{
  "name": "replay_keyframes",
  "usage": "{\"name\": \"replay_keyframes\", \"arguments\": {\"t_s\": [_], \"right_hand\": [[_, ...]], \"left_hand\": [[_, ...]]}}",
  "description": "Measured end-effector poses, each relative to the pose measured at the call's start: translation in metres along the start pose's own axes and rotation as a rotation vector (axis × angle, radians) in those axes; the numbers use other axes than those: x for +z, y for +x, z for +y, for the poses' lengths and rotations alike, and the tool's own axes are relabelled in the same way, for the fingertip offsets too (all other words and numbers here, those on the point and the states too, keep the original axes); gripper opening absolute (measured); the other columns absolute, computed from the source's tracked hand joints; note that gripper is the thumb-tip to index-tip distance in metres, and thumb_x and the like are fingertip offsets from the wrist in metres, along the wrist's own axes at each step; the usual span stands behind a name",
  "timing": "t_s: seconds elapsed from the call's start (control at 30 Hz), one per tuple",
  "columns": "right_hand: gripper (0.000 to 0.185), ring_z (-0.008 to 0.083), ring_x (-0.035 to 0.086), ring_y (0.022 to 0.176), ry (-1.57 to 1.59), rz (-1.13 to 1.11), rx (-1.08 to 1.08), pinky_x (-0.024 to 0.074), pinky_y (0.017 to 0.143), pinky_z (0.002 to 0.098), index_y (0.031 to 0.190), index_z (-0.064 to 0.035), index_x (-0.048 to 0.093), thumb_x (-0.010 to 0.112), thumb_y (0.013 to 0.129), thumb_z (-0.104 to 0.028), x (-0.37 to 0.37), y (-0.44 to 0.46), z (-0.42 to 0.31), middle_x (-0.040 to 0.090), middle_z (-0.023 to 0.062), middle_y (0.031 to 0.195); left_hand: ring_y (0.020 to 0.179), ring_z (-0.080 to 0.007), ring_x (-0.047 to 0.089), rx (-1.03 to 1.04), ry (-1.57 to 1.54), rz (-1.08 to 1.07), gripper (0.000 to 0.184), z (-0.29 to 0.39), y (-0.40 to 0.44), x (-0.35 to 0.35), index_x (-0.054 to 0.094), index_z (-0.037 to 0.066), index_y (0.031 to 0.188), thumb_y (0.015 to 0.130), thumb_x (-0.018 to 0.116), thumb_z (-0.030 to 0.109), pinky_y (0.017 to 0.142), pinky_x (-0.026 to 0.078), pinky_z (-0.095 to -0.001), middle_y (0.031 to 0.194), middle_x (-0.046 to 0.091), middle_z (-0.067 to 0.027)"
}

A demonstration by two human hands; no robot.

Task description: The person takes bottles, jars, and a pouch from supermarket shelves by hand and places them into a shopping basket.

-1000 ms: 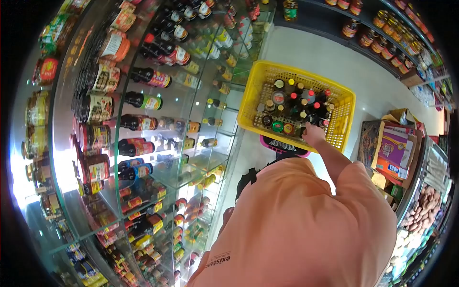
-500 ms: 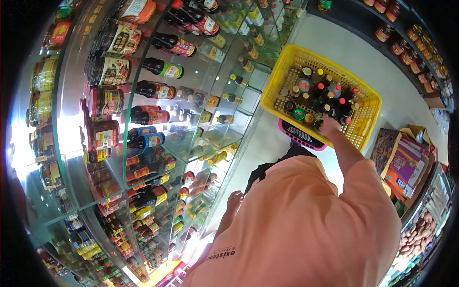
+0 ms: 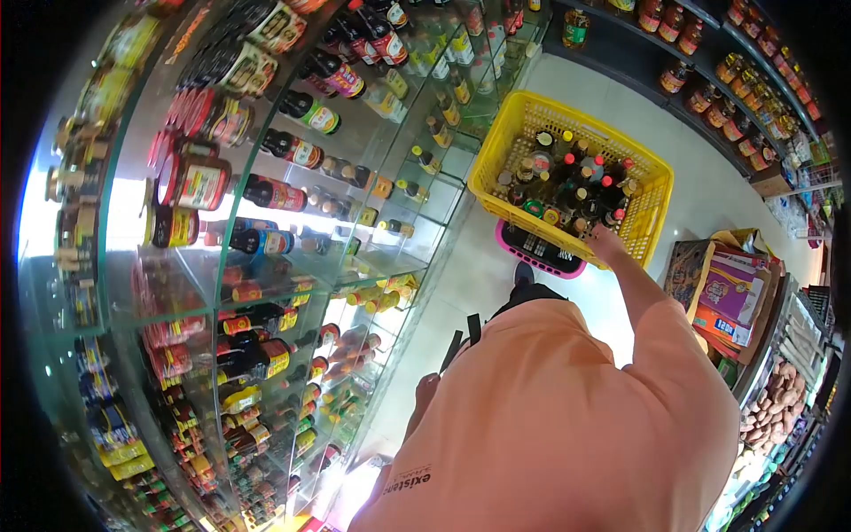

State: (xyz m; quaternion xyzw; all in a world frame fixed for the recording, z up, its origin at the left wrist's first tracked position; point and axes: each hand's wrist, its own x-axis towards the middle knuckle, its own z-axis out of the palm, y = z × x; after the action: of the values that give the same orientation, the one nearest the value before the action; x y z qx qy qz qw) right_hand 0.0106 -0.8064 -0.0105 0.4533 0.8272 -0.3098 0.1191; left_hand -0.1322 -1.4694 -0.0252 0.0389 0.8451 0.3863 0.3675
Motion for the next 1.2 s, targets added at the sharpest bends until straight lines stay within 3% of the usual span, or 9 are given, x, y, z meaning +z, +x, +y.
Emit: {"name": "replay_keyframes", "arguments": {"t_s": [0.1, 0.13, 0.27, 0.33, 0.53, 0.63, 0.9, 1.07, 1.2], "right_hand": [[0.034, 0.0395, 0.065, 0.101, 0.043, 0.175, -0.009, 0.0505, 0.088, 0.05, 0.111, -0.0087, 0.061, 0.064, 0.089, -0.035, 0.0, -0.041, -0.006, 0.068, 0.0208, 0.107], [0.028, 0.0401, 0.063, 0.101, 0.081, 0.347, -0.033, 0.0492, 0.087, 0.0508, 0.106, -0.0067, 0.063, 0.066, 0.087, -0.028, -0.001, -0.065, -0.015, 0.066, 0.0208, 0.108], [0.026, 0.0414, 0.058, 0.096, -0.016, 0.581, -0.167, 0.0472, 0.085, 0.05, 0.104, -0.0038, 0.062, 0.069, 0.08, -0.012, 0.017, -0.126, -0.012, 0.062, 0.0216, 0.102], [0.026, 0.0415, 0.058, 0.101, 0.022, 0.578, -0.2, 0.0478, 0.089, 0.0479, 0.104, -0.0032, 0.062, 0.068, 0.081, -0.013, 0.042, -0.16, -0.005, 0.062, 0.0218, 0.104], [0.031, 0.0294, 0.069, 0.088, -0.039, -0.233, -0.092, 0.0541, 0.08, 0.0413, 0.11, -0.0115, 0.066, 0.064, 0.09, -0.035, 0.158, -0.272, 0.084, 0.072, 0.0122, 0.086], [0.037, 0.0252, 0.071, 0.079, 0.154, -0.258, 0.212, 0.0549, 0.08, 0.038, 0.113, -0.0074, 0.065, 0.056, 0.094, -0.039, 0.168, -0.349, 0.099, 0.073, 0.0138, 0.087], [0.019, 0.0162, 0.067, 0.067, 0.443, -0.241, 0.476, 0.0552, 0.053, 0.031, 0.103, -0.01, 0.066, 0.056, 0.091, -0.022, 0.161, -0.419, 0.204, 0.069, 0.0063, 0.081], [0.034, 0.0319, 0.069, 0.092, 0.418, -0.016, 0.447, 0.0529, 0.086, 0.0388, 0.106, -0.0066, 0.07, 0.064, 0.085, -0.032, 0.119, -0.45, 0.217, 0.072, 0.0196, 0.094], [0.031, 0.029, 0.069, 0.084, 0.514, 0.093, 0.335, 0.0545, 0.077, 0.0381, 0.107, -0.0047, 0.068, 0.064, 0.085, -0.027, 0.124, -0.487, 0.295, 0.071, 0.017, 0.093]], "left_hand": [[0.096, -0.0175, 0.067, 0.009, -0.685, -0.068, 0.028, -0.04, -0.029, -0.006, 0.062, 0.002, 0.116, 0.09, 0.068, 0.012, 0.082, 0.054, -0.0291, 0.097, 0.071, -0.0091], [0.092, -0.021, 0.068, 0.1, -0.024, -0.014, 0.028, -0.044, -0.037, -0.012, 0.061, 0.003, 0.116, 0.091, 0.067, 0.015, 0.078, 0.056, -0.0334, 0.099, 0.07, -0.0105], [0.083, -0.0228, 0.069, 0.443, 0.689, 0.01, 0.026, -0.114, -0.051, -0.025, 0.06, 0.004, 0.115, 0.093, 0.063, 0.018, 0.07, 0.057, -0.0343, 0.097, 0.07, -0.0117], [0.074, -0.023, 0.068, -0.301, -0.165, -0.105, 0.022, -0.111, -0.07, -0.028, 0.06, 0.005, 0.11, 0.095, 0.059, 0.021, 0.059, 0.054, -0.032, 0.096, 0.069, -0.0109], [0.07, -0.021, 0.067, -0.147, 0.18, -0.312, 0.025, -0.199, -0.081, -0.006, 0.061, 0.007, 0.112, 0.094, 0.059, 0.025, 0.055, 0.047, -0.0286, 0.093, 0.069, -0.0089], [0.072, -0.0209, 0.067, -0.48, -0.236, -0.26, 0.026, -0.164, -0.088, 0.01, 0.061, 0.008, 0.112, 0.094, 0.059, 0.027, 0.059, 0.049, -0.0328, 0.092, 0.07, -0.0086], [0.073, -0.0199, 0.067, -0.387, -0.217, -0.225, 0.03, -0.07, -0.035, 0.049, 0.06, 0.008, 0.113, 0.091, 0.064, 0.027, 0.061, 0.05, -0.0335, 0.094, 0.07, -0.0098], [0.071, -0.0179, 0.067, -0.203, -0.105, -0.229, 0.027, -0.005, -0.022, 0.094, 0.061, 0.007, 0.111, 0.091, 0.063, 0.025, 0.058, 0.049, -0.0303, 0.092, 0.07, -0.0087], [0.067, -0.0167, 0.065, -0.286, -0.054, -0.323, 0.022, -0.007, -0.002, 0.168, 0.063, 0.009, 0.108, 0.092, 0.062, 0.024, 0.054, 0.048, -0.0305, 0.087, 0.069, -0.0074]]}}
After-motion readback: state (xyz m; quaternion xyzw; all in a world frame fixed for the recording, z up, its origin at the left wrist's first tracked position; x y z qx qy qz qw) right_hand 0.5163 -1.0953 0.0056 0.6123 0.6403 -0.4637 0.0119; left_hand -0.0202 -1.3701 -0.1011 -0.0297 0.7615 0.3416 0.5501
